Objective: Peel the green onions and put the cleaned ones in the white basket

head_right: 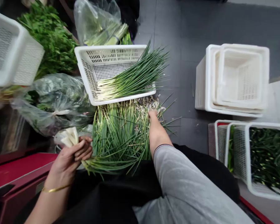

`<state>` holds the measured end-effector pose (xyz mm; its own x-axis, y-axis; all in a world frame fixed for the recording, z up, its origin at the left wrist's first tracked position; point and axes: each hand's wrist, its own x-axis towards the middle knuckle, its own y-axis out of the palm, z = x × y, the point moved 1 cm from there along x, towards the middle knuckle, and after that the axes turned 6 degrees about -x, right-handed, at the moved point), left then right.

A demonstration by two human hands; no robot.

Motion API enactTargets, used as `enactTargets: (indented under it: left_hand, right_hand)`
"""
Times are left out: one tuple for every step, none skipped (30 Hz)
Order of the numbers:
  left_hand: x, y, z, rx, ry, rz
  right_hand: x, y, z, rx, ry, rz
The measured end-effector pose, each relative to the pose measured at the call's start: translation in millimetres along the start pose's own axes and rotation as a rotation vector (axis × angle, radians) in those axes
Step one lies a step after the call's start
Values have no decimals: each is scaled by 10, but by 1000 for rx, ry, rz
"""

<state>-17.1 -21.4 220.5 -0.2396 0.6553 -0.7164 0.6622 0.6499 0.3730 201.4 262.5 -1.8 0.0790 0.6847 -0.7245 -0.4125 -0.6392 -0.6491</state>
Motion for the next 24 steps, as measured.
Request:
enactTargets:
  left_hand:
    - [16,-3,-4,-2,-21,-2]
    - [32,0,-12,-6,-36,-1]
    - [47,7,-24,-10,-47,0]
    - [62,19,-38,-15,-53,1]
    - [75,33,-52,-19,-57,2]
    - [87,50,-63,-23,-56,1]
    - [96,68,-68,-26,-50,-3]
    - [103,89,-65,-25,-41,-7]
    - [110,114,-52,-18,-30,-10]
    - [118,147,-28,-5,-19,-9]
    - [128,188,5,15,-6,-6]
    - [141,240,44,37,13,-1]
    - [157,304,88,60,36,6]
    - [174,377,134,79,69,13]
    - [186,460,179,91,111,16]
    - [191,547,224,93,150,14]
    - [184,638,269,90,185,15]
    - [162,728,315,90,215,20]
    - [124,815,363,96,227,42]
    - [68,894,412,94,236,69]
    - [-3,964,459,87,243,96]
    - [-87,1021,504,76,251,122]
    - [-180,1066,546,61,263,141]
    - [-278,1099,583,49,281,151]
  right_hand:
    - [74,82,16,-11,29,0]
    - [135,140,32,-2,54,-1]
    - [181,172,48,17,74,-3]
    - [211,176,64,32,84,-7]
    - [223,153,81,51,87,-13]
    - [214,108,97,75,84,-16]
    - [181,44,112,105,73,-17]
    - [121,-33,128,143,53,-11]
    - [32,-121,143,186,22,4]
    - [-87,-216,159,231,-17,25]
    - [-238,-313,175,270,-60,47]
    - [-420,-409,191,319,-111,77]
    - [-631,-499,205,387,-173,114]
    - [-868,-578,215,472,-244,157]
    - [-1125,-642,218,564,-323,204]
    - [-1395,-689,210,652,-405,252]
    - [-1669,-718,189,723,-488,297]
    - [-1936,-731,154,769,-566,329]
    - [-2184,-732,105,788,-630,340]
    - [-2407,-726,47,801,-681,335]
    - [-2598,-719,-19,814,-717,317]
    - [-2755,-717,-87,827,-742,289]
    - [-2882,-722,-154,834,-761,254]
    - [-2982,-736,-218,832,-778,219]
